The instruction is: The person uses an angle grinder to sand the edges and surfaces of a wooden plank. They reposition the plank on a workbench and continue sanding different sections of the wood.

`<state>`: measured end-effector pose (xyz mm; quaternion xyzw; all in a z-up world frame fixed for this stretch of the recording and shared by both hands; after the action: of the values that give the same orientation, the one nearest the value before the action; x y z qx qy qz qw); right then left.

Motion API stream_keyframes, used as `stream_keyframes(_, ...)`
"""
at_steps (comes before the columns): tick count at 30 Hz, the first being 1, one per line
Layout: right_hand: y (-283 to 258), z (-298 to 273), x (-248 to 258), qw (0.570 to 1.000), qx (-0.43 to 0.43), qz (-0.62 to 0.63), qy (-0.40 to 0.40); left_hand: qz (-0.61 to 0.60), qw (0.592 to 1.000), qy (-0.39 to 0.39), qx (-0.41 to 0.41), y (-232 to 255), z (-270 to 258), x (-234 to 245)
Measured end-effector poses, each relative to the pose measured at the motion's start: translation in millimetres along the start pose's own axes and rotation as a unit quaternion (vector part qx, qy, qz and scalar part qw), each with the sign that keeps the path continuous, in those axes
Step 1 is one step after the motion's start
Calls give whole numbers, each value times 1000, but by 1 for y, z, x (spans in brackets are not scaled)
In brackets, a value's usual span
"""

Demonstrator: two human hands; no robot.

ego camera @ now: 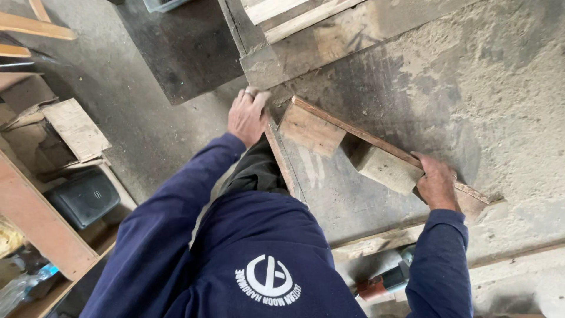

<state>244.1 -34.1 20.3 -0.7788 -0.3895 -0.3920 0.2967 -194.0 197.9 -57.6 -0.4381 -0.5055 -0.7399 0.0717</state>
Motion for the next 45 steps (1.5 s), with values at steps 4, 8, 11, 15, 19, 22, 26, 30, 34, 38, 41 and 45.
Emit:
stream_keyframes(4, 0, 1, 4, 1000, -5, -12, -7, 30, 996, -76, 34, -26, 15, -10)
stream_keyframes(8, 3, -2, -1, 1000, 11, -19, 9, 71, 993, -93, 24, -38, 16, -18)
stream_keyframes(11, 5, 1, -2, 999, 12, -25, 17, 108, 983, -147, -23, -45, 19, -30)
stream_keyframes(15, 4, 0, -2, 999, 12, -26, 18, 119, 971, -204, -33, -44, 21, -48)
stream_keyframes(19, 0, 1, 3, 999, 14, -9, 37, 80, 981, -174, -9, -29, 18, -48)
stream_keyframes(22, -2, 0, 3, 999, -18, -15, 28, 45, 981, -177, 63, -26, 8, -43)
stream_keyframes(26, -3, -5, 5, 999, -36, -31, 10, 69, 955, -272, 90, -32, 15, -54)
stream_keyframes(30, -5, -3, 7, 999, -37, -34, 5, 30, 942, -294, 158, -45, 26, -81)
stream_keyframes(34, -3, -1, 5, 999, -26, -32, 17, -214, 899, -326, 202, -61, 40, -111)
stream_keyframes(38, 0, -2, 3, 998, -34, -48, 14, -168, 939, -298, -43, -52, 67, -127)
stream_keyframes(41, 0, -1, 3, 998, -37, -54, 23, -4, 936, -343, -81, -26, 96, -151)
stream_keyframes(45, 11, -3, -5, 997, -46, -59, 24, -208, 827, -326, 409, -6, 103, -158)
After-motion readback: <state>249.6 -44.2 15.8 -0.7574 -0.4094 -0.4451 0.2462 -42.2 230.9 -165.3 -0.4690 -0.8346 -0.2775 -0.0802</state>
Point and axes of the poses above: each hand's wrist, its own z-axis towards the middle knuckle, its own x-axis out of the back of the hand, y = z × x, the point moved 3 cm from there along z, towards the middle knuckle, and after that the axes turned 10 degrees about -x, right-handed, at the moved point
